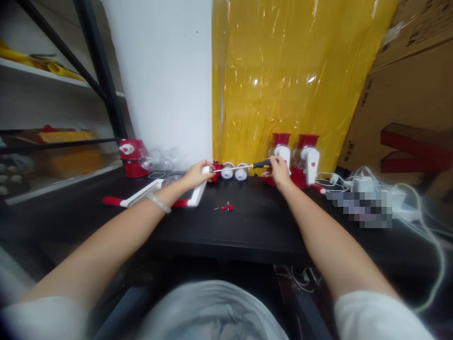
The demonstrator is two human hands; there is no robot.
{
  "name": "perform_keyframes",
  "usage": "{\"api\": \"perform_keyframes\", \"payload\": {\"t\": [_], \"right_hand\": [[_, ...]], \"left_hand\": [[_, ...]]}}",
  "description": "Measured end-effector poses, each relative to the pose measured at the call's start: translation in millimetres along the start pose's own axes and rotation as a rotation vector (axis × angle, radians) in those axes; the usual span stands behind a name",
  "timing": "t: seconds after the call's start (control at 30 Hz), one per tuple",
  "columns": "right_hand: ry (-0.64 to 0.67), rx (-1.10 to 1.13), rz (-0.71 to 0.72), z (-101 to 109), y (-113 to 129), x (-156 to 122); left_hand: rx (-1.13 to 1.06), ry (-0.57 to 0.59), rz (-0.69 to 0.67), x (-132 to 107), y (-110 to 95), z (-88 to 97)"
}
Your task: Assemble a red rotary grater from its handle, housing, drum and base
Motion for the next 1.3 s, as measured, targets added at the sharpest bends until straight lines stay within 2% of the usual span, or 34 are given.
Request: {"api": "perform_keyframes", "payload": {"t": [0.37,0.73,0.97,1.3], "right_hand": [[-0.044,-0.117,0.132,7.7,2.2,3.6],[-0.01,0.073,-0.052,1.6,-2.9,-1.2],[-0.037,0.036,-0.064,2.9,0.6,-5.5],[-0.009,0.002,-0.065,2.1,-3.5,-0.6]], "left_hand": [[0.0,-0.006,0.011,-0.2,0.3,0.3],[0.022,-0.004,0.007,1.6,4.1,0.0],[-0.006,0.004,0.011,1.3,5.2,-2.1],[-0.005,-0.007,0.01,0.3,2.7,0.4]]}}
Point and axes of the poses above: each hand's wrist, its own x-axis towards the middle knuckle, its own z-axis out of the back of the hand, y = z × x, the point moved 9 cm from there along x, towards the middle knuckle, and after that the axes turned 4 degrees about -y, right-handed, at the moved point
